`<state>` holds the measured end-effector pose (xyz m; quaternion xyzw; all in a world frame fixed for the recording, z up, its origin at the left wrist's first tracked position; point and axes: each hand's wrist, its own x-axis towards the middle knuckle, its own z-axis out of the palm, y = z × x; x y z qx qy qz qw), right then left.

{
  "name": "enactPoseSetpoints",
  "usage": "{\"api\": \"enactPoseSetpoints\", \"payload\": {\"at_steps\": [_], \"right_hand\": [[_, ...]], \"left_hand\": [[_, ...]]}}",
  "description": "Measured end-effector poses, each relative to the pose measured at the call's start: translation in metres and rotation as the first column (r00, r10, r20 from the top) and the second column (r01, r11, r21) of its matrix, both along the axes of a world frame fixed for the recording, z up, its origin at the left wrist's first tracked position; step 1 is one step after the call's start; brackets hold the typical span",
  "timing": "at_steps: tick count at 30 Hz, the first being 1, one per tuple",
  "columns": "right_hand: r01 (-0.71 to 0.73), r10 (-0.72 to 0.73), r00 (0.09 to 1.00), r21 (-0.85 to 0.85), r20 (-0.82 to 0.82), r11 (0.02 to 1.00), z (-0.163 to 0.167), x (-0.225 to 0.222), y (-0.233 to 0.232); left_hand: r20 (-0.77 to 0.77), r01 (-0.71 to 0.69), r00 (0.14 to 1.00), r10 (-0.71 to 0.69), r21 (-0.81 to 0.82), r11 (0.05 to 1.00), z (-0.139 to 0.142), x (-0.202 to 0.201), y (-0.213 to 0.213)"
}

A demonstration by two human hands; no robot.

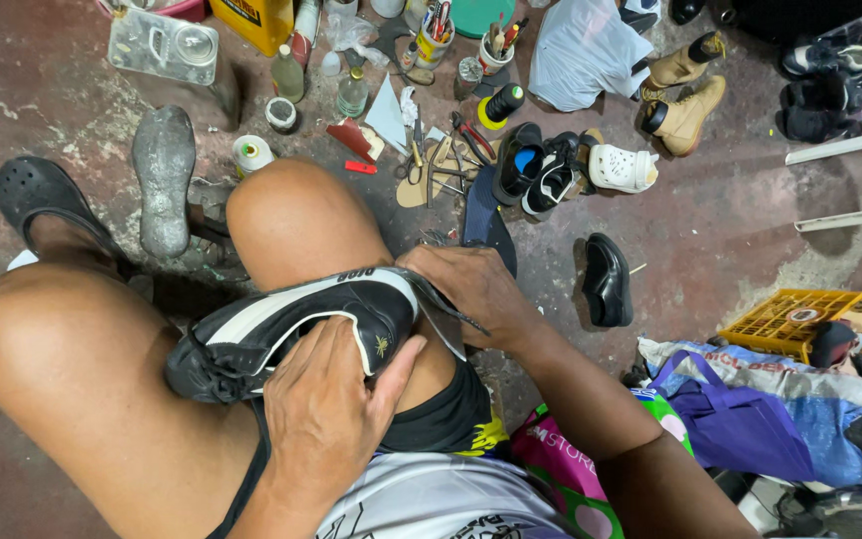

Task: The person sits on the floor and uses a curved metal tool to scrape and clean the white rubber sole and side panels of a black and white sneaker. They hold the shoe in their left hand and work along the edges and surface of the sole with the tool in their right hand.

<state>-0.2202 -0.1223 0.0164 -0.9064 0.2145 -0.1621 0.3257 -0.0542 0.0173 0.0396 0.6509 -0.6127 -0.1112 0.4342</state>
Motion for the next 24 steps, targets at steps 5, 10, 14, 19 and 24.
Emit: {"api": "enactPoseSetpoints", "payload": {"at_steps": [5, 10, 14, 19, 24], "right_hand": [[-0.011, 0.016, 0.996, 0.052, -0.093, 0.999, 0.004, 0.001, -0.006], [-0.039, 0.044, 0.996, 0.068, -0.08, 0.997, 0.006, 0.007, -0.009], [-0.023, 0.035, 0.99, 0.087, -0.137, 0.996, 0.008, 0.012, -0.014], [0.008, 0.012, 0.971, 0.082, -0.239, 0.997, 0.009, 0.015, -0.015], [-0.002, 0.025, 0.976, 0.106, -0.216, 0.994, 0.012, 0.009, -0.013]], "left_hand": [[-0.002, 0.045, 0.999, -0.045, 0.007, 0.999, -0.007, 0.002, 0.002], [0.002, 0.052, 0.999, -0.052, -0.008, 0.999, -0.01, 0.005, 0.001], [-0.024, 0.062, 0.998, -0.062, -0.005, 0.998, -0.012, 0.007, 0.002], [-0.022, 0.075, 0.997, -0.075, 0.01, 0.997, -0.012, 0.007, 0.002], [-0.002, 0.141, 0.99, -0.141, -0.06, 0.988, -0.003, 0.011, 0.002]]}}
